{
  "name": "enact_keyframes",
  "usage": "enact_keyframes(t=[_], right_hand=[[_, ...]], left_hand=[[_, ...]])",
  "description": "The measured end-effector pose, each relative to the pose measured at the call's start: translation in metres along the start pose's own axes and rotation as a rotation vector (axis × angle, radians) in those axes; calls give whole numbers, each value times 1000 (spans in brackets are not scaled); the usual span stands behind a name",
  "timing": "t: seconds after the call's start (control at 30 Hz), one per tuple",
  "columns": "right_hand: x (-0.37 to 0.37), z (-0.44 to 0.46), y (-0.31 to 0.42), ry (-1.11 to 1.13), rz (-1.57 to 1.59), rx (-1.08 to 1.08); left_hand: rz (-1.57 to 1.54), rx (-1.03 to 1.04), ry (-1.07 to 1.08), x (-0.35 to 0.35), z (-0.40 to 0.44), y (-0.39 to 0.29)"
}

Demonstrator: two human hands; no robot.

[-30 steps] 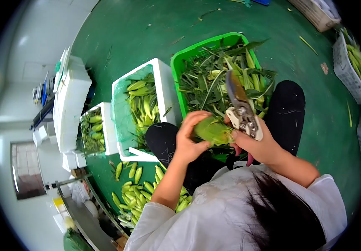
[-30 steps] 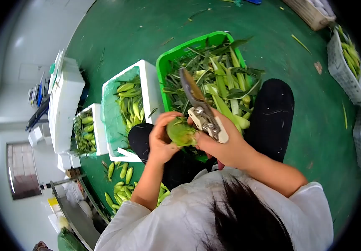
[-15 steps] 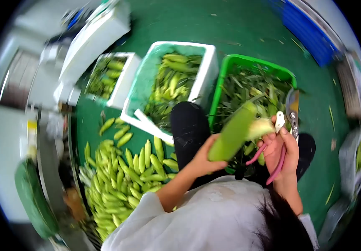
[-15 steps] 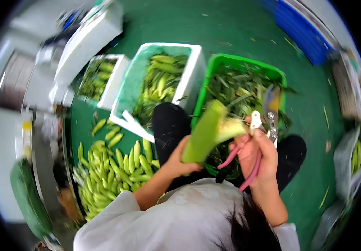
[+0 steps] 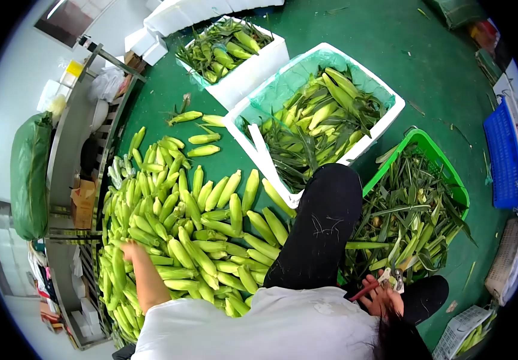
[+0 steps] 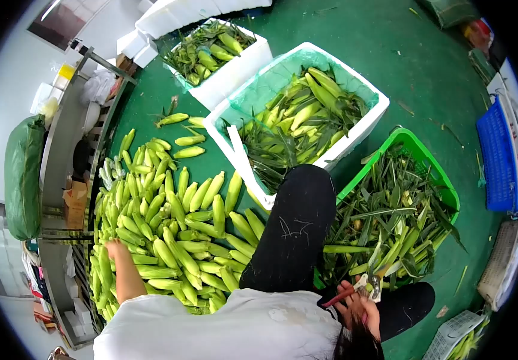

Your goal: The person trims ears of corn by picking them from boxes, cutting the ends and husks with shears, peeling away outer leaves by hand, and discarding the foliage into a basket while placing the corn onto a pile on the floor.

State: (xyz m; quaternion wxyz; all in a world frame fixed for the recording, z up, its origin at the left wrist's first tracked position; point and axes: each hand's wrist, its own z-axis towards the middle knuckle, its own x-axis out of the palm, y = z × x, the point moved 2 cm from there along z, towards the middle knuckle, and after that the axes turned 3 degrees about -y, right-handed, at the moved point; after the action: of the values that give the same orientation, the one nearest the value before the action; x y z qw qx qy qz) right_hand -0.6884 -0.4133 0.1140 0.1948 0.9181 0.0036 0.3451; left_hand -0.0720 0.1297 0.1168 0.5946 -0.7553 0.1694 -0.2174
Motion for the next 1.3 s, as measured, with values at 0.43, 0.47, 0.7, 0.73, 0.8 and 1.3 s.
enact_keyframes(t=[0.43,0.47,0.7,0.73,0.8,1.3], right_hand=[[-22,8,1,-207,92,23],[-22,4,8,-225,87,16],[-21,-6,29,-299,121,-15],[-20,0,28,-286,128,-13],[-21,13,23,-246,148,-13],[27,32,80,-402,-544,-580]], left_hand=[[917,872,1735,385,-511,462],[1202,744,1745,391,-509,495],[1273,1204,1623,367,-515,448],[1081,1037,1837,375,-503,438],[793,699,2127,368,-491,395],[379,403,2659,219,-723,124]])
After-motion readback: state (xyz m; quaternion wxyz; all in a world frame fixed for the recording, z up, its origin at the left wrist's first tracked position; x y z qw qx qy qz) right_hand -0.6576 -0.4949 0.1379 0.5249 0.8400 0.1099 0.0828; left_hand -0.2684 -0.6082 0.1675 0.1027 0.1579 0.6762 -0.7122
